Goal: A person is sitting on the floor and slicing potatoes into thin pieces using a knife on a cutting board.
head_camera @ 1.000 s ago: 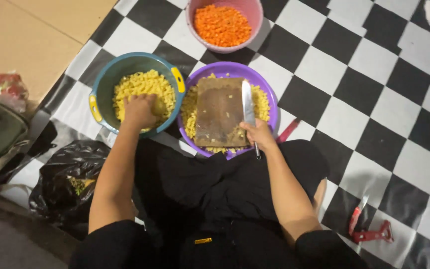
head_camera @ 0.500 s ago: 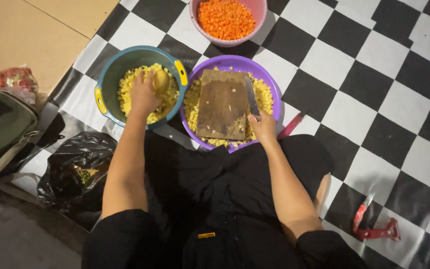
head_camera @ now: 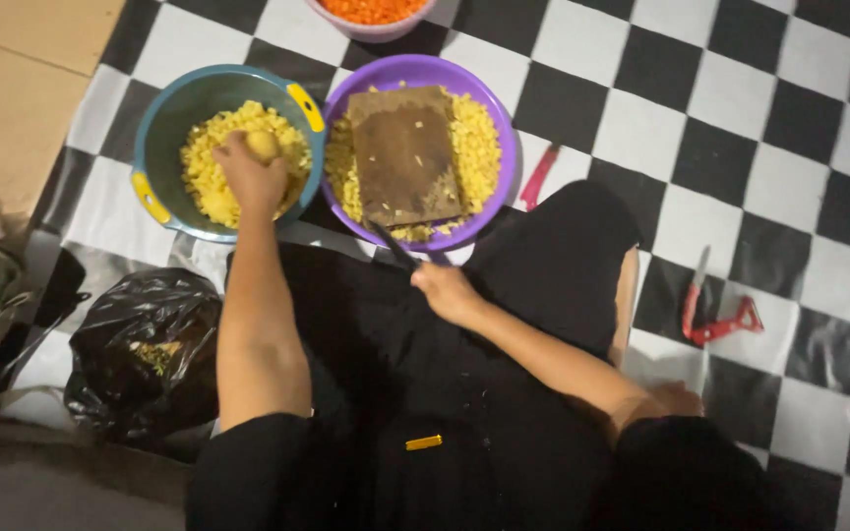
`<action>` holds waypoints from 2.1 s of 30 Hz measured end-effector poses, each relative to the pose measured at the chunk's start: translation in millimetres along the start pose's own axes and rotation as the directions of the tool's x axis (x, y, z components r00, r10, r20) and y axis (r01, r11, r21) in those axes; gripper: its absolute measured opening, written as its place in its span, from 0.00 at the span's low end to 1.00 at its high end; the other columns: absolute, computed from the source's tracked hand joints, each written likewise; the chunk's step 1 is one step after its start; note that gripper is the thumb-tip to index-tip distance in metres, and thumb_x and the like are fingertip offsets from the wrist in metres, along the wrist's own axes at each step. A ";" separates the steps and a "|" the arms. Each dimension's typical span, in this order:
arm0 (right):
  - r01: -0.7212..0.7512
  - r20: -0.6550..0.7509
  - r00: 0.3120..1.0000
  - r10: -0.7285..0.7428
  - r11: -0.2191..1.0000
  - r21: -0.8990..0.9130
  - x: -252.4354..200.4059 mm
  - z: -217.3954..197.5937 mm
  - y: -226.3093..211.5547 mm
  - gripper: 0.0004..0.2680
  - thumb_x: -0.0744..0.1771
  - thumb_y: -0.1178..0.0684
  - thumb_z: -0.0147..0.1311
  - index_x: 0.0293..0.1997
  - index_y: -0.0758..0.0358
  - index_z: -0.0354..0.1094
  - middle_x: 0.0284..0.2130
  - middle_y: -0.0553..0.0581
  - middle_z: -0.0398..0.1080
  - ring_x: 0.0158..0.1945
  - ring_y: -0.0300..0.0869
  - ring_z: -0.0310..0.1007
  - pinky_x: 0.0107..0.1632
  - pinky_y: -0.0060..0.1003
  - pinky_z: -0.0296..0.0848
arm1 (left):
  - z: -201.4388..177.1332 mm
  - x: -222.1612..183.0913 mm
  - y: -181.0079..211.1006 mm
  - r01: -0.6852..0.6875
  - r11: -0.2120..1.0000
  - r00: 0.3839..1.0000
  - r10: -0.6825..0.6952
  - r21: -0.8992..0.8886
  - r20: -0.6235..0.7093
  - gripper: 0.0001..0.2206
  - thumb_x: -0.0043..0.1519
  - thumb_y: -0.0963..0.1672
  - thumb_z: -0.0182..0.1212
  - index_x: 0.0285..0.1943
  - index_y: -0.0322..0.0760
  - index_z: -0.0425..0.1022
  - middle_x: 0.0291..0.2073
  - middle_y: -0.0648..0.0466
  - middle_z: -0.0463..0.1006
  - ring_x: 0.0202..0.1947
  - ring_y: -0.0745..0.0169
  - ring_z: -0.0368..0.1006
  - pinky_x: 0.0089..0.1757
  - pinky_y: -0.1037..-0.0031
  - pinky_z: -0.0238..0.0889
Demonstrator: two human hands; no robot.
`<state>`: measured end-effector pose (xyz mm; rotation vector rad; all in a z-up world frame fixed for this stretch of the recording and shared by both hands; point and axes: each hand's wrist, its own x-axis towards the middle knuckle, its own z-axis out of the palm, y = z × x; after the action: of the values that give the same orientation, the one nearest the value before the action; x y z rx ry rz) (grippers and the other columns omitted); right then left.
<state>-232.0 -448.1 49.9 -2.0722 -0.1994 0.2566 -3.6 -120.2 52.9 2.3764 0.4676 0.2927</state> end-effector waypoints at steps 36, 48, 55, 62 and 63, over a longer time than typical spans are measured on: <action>-0.323 -0.287 0.914 0.287 0.943 -0.086 94.3 -125.1 -24.7 0.15 0.69 0.52 0.48 0.60 0.69 0.56 0.50 0.84 0.69 0.56 0.71 0.70 0.57 0.64 0.69 | -4.9 -38.1 103.9 0.292 0.515 0.956 -0.156 -0.806 0.247 0.30 0.60 0.42 0.72 0.67 0.45 0.56 0.51 0.41 0.70 0.33 0.41 0.81 0.27 0.64 0.81; -0.297 0.064 0.945 0.322 0.922 -0.250 151.7 -100.0 19.9 0.17 0.68 0.49 0.55 0.62 0.57 0.52 0.48 0.72 0.73 0.58 0.63 0.71 0.61 0.60 0.67 | 92.3 -100.8 128.1 0.277 0.828 0.926 -0.095 -0.488 0.364 0.37 0.50 0.45 0.79 0.68 0.52 0.60 0.51 0.48 0.75 0.44 0.52 0.78 0.31 0.73 0.79; -0.179 0.107 0.972 0.210 0.953 -0.244 139.4 -127.1 17.1 0.19 0.67 0.50 0.57 0.62 0.63 0.54 0.50 0.76 0.71 0.58 0.67 0.70 0.61 0.60 0.67 | 74.7 -122.2 157.8 0.146 0.914 0.945 -0.015 -0.379 0.328 0.39 0.49 0.45 0.79 0.68 0.39 0.58 0.54 0.43 0.73 0.57 0.44 0.73 0.52 0.58 0.70; -0.221 0.025 0.968 0.249 0.898 -0.382 117.1 -134.5 -10.1 0.18 0.68 0.48 0.55 0.61 0.66 0.56 0.47 0.75 0.72 0.54 0.65 0.74 0.57 0.59 0.71 | 66.5 -130.4 179.4 0.037 0.985 0.928 0.028 -0.166 0.373 0.39 0.46 0.45 0.80 0.66 0.44 0.61 0.56 0.41 0.74 0.61 0.35 0.71 0.58 0.49 0.67; -0.262 -0.025 0.961 0.277 0.870 -0.418 112.1 -135.0 -19.9 0.15 0.70 0.49 0.49 0.61 0.65 0.55 0.45 0.74 0.73 0.52 0.65 0.75 0.55 0.59 0.72 | 63.7 -129.5 183.8 0.015 0.990 0.927 0.040 -0.143 0.374 0.40 0.45 0.44 0.81 0.65 0.43 0.60 0.57 0.39 0.73 0.62 0.33 0.70 0.59 0.47 0.65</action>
<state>-89.0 -523.6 120.9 -2.5277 0.0216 0.4541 -54.1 -338.8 118.2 2.2230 0.2401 -0.1235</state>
